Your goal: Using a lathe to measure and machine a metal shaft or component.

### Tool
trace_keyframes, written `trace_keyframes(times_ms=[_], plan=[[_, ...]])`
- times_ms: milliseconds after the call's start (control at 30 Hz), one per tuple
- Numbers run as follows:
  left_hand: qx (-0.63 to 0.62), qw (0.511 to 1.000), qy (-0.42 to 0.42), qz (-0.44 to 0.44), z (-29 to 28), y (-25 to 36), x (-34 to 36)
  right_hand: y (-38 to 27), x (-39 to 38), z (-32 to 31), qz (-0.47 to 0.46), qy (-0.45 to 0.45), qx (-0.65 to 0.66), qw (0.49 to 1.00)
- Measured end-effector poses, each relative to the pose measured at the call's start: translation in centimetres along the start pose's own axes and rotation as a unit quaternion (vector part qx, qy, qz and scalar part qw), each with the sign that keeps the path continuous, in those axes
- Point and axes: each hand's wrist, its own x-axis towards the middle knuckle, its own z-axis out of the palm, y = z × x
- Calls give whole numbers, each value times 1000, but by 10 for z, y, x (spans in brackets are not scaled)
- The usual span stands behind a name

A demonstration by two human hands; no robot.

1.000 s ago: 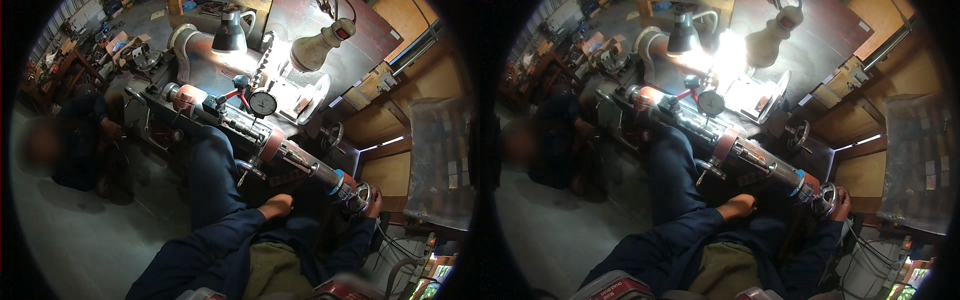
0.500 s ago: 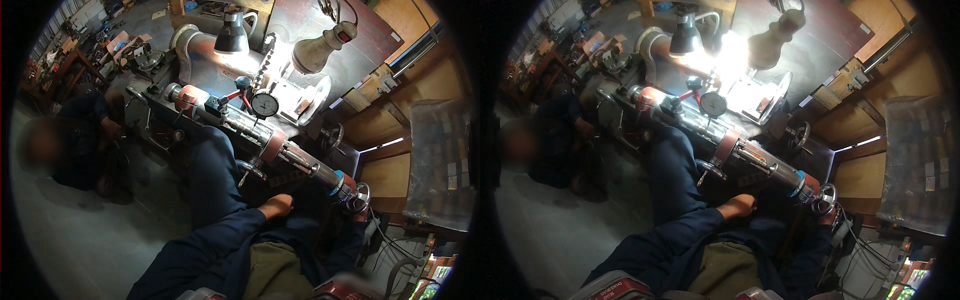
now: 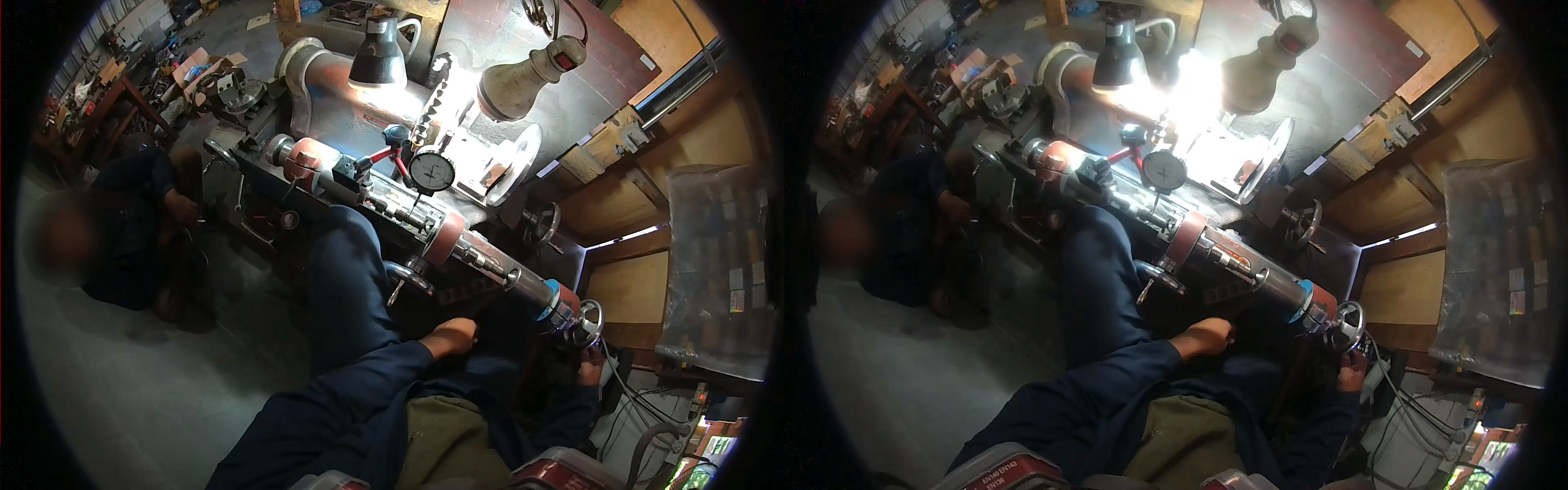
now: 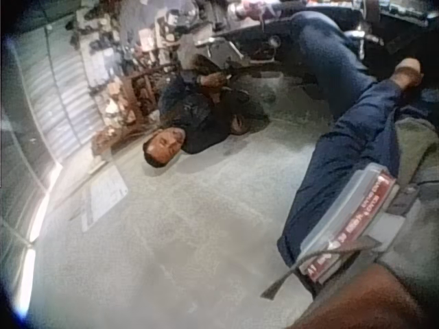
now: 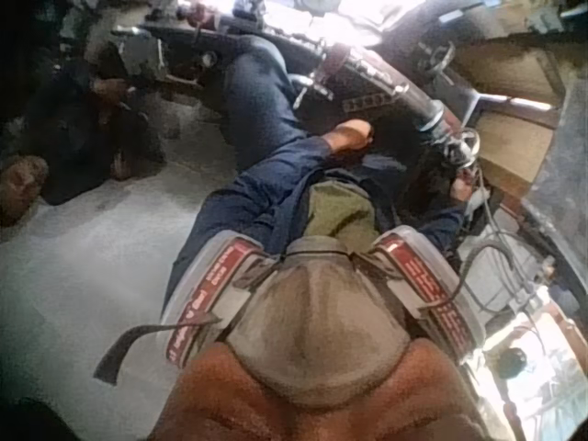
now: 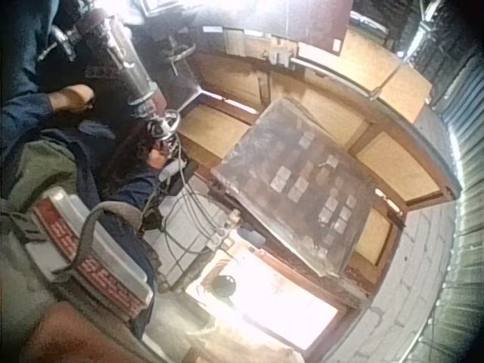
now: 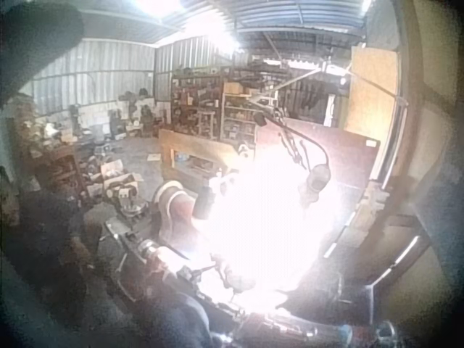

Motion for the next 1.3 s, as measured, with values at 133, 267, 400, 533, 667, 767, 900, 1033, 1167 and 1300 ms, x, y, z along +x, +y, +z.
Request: trace_keyframes(times_ms=[133, 267, 400, 533, 667, 767, 900, 1033, 1167, 1300], plan=[[-14, 1000, -5, -1, -1, -1, -2, -29, -11, -1, -34, 52, 264, 963], [-34, 999, 6, 4, 0, -1, -3, -58, 0, -8, -47, 23, 337, 940], [-3, 1000, 13, 17, 1, -1, -2, -69, 15, -4, -56, 44, 390, 918], [-10, 1000, 12, 4, 2, -2, -1, -67, 24, -2, -30, 78, 407, 910], [8, 1000, 6, 20, 3, -2, 0, -64, 34, 2, -38, 105, 400, 910], [-4, 1000, 8, 5, 4, -3, 1, -62, 41, 5, -42, 123, 406, 904], [5, 1000, 19, 13, 7, -5, 3, -60, 48, 2, -56, 100, 389, 914], [-5, 1000, 19, 5, 8, -7, 4, -53, 60, 2, -52, 87, 340, 935], [-18, 1000, 16, 6, 7, -5, 2, -45, 75, 13, -32, 83, 336, 938], [-11, 1000, 17, -3, 4, -2, 1, -39, 77, 16, 29, 51, 358, 932]])
